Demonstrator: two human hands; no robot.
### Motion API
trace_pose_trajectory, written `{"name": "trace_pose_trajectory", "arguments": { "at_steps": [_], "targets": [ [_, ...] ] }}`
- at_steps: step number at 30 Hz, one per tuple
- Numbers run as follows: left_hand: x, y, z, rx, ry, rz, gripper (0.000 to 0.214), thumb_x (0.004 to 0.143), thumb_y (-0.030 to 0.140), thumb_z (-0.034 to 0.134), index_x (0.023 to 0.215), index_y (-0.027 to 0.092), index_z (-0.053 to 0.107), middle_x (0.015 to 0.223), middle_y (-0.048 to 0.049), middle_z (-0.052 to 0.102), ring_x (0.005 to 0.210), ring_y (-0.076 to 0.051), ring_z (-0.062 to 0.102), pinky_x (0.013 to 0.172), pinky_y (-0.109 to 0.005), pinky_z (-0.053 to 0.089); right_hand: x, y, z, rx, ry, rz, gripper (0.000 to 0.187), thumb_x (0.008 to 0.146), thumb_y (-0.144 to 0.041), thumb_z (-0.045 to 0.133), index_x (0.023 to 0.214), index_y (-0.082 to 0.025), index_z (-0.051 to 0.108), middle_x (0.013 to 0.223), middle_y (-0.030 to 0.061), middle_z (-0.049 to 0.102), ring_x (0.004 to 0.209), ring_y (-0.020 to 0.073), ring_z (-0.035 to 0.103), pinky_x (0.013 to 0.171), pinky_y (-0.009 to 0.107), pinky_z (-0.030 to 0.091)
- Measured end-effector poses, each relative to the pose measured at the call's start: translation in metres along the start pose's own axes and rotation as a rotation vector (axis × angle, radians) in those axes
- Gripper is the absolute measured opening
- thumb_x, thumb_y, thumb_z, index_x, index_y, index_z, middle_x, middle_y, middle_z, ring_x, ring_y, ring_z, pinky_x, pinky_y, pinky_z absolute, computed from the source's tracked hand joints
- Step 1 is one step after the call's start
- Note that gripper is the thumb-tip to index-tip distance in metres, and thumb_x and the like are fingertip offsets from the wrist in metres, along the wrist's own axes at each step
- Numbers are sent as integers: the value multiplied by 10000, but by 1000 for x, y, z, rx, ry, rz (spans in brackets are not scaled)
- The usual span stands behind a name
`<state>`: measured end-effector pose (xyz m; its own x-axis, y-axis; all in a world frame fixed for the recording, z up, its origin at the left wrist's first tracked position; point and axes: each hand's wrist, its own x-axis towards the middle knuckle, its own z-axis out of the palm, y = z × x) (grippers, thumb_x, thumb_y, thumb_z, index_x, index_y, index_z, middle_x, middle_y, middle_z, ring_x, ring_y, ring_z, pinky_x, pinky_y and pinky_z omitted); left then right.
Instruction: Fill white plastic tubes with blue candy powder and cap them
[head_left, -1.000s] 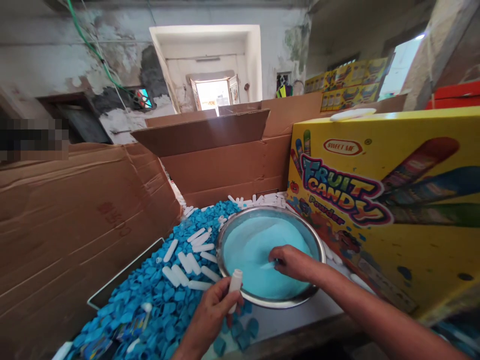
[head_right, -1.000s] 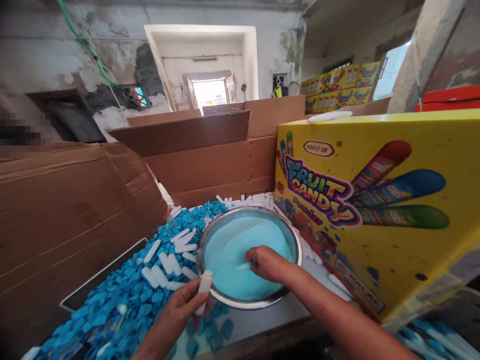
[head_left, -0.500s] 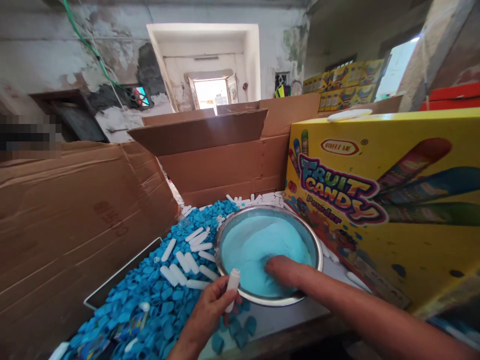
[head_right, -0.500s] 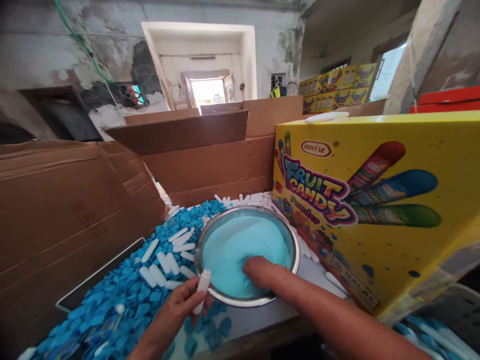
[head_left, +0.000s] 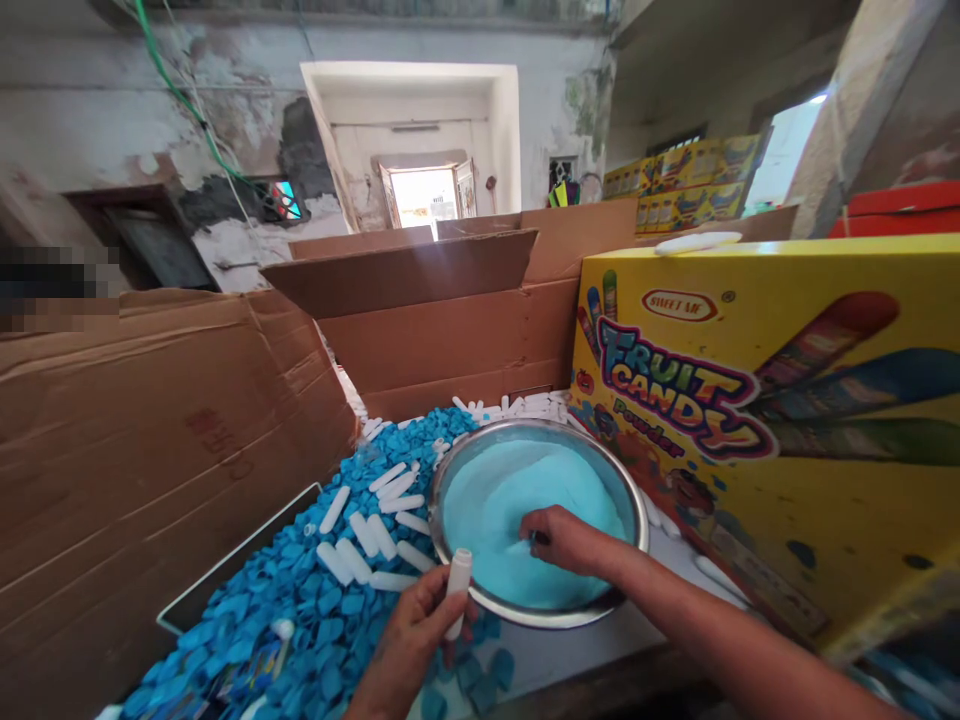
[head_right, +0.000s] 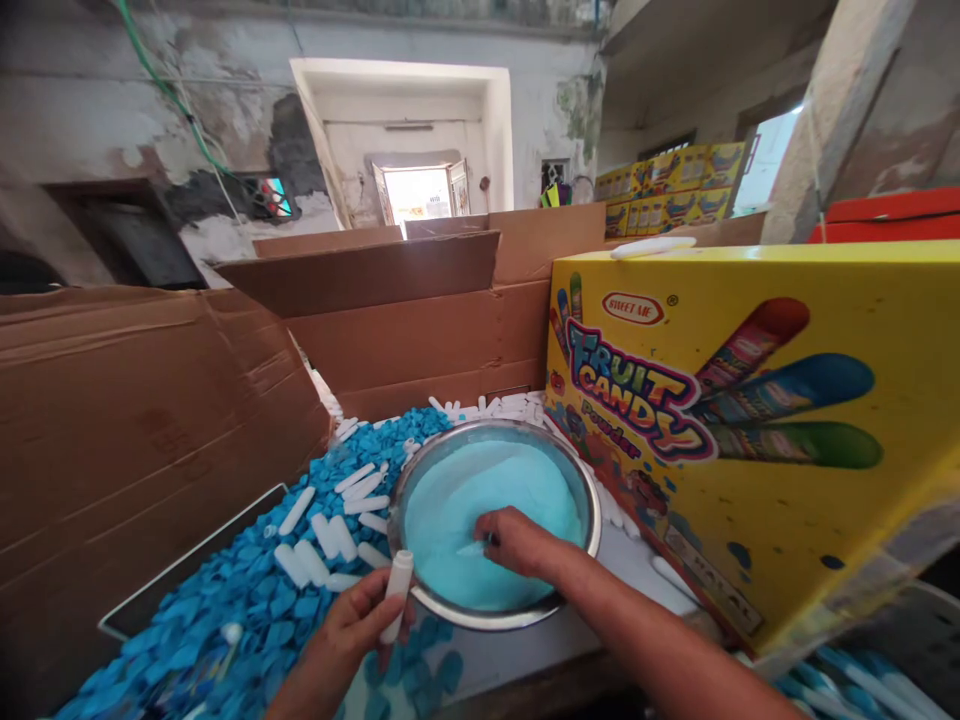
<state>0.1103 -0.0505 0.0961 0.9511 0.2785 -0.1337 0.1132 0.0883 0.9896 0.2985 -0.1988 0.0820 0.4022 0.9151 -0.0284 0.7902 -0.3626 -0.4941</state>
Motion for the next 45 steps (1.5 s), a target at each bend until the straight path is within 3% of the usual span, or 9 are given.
{"name": "trace_pose_trajectory", "arguments": {
  "at_steps": [5,15,21,29,45],
  "targets": [
    [12,1,7,84,-51,-19,333,689,458,606,731,130,574,587,11,547,489,-103,464,378,-171,342,-5,3,-10,-40,49,-18,278,650,-57,501,853,-137,673,821,53,676,732,170,577,675,233,413],
    [30,12,27,81,-197,-101,303,599,421,621,683,143,531,560,1,565,453,-99,476,355,-168,293,-27,-13,-65,-30,107,-197,198,758,-96,500,894,-160,629,838,52,639,787,170,579,696,246,423],
    [31,14,32,118,-250,-67,249,632,377,593,661,133,553,527,13,552,433,-83,459,369,-169,303,-26,-20,-68,-104,101,-293,216,763,-50,479,876,-163,624,813,44,602,728,142,563,642,220,410],
    [45,6,44,22,-177,-69,286,620,389,606,745,136,555,555,11,558,427,-94,469,339,-172,307,-22,-31,-78,-475,196,-460,291,777,9,400,901,-159,603,872,70,548,824,179,492,715,287,378],
    [57,0,49,-24,-152,-43,304,607,388,600,759,131,542,586,8,564,439,-91,487,321,-162,317,-14,-36,-88,-619,183,-483,279,801,3,378,850,-159,599,857,58,525,805,177,465,700,295,353]
  ]
}}
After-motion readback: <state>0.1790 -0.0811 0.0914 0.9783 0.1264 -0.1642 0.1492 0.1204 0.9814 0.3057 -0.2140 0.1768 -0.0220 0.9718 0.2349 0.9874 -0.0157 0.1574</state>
